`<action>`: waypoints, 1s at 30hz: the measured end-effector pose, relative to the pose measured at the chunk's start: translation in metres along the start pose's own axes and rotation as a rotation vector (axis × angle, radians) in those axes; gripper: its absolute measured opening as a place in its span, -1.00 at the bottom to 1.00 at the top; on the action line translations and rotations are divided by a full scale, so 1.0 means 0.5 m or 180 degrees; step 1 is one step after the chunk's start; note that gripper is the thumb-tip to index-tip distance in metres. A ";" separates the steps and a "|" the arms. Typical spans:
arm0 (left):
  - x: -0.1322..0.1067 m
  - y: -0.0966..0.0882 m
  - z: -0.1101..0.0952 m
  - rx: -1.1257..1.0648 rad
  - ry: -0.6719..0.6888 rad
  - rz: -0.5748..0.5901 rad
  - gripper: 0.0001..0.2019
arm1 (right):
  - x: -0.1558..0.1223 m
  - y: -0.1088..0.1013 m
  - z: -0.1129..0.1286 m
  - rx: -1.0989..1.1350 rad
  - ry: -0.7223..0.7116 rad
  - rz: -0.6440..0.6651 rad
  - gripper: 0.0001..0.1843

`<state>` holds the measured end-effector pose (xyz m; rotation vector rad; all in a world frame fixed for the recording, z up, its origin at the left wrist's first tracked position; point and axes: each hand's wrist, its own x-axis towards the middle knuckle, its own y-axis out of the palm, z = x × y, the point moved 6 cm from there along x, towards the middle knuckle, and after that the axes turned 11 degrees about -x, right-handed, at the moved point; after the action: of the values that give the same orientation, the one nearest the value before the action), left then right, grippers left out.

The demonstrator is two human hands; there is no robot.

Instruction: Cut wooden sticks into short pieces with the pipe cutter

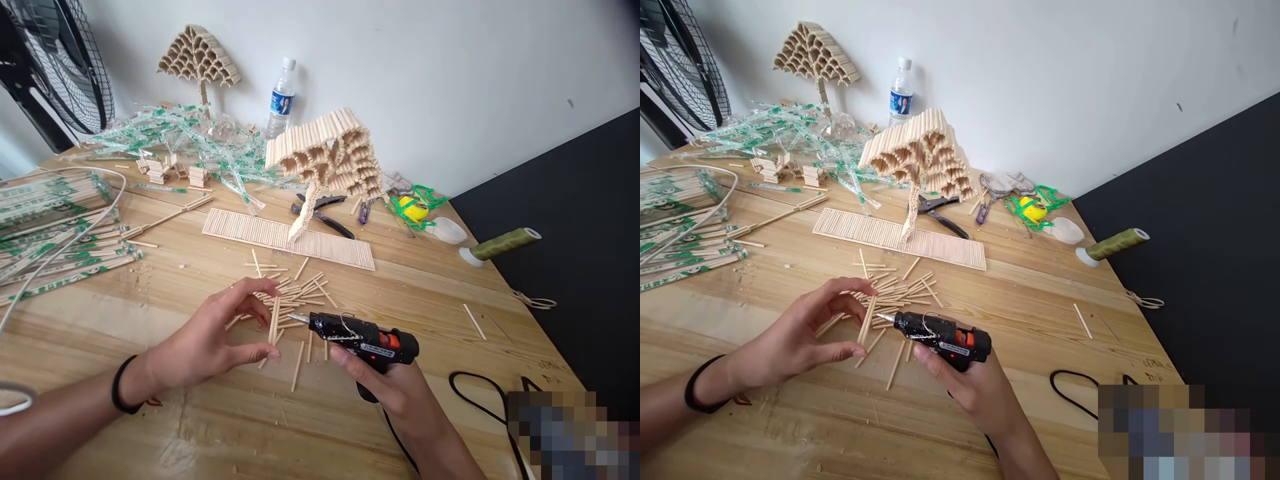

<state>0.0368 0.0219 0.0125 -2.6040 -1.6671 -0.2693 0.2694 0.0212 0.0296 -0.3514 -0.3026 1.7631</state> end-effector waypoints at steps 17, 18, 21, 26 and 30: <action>0.007 0.003 -0.012 0.0711 0.0337 0.0214 -0.32 | 0.006 0.021 -0.019 -0.0454 -0.0096 0.0409 -0.72; 0.008 0.004 -0.012 0.0693 0.0334 0.0221 -0.32 | 0.007 0.019 -0.019 -0.0475 -0.0112 0.0402 -0.71; 0.008 0.004 -0.015 0.0656 0.0355 0.0245 -0.30 | 0.009 0.020 -0.018 -0.0515 -0.0236 0.0523 -0.70; 0.009 0.006 -0.017 0.0686 0.0377 0.0313 -0.31 | 0.011 0.018 -0.022 -0.0504 -0.0217 0.0537 -0.73; 0.007 0.004 -0.015 0.0677 0.0386 0.0318 -0.39 | 0.008 0.016 -0.019 -0.0435 -0.0132 0.0350 -0.72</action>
<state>0.0393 0.0234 0.0207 -2.4524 -1.4371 -0.2274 0.2650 0.0234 0.0174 -0.4369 -0.4422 1.8639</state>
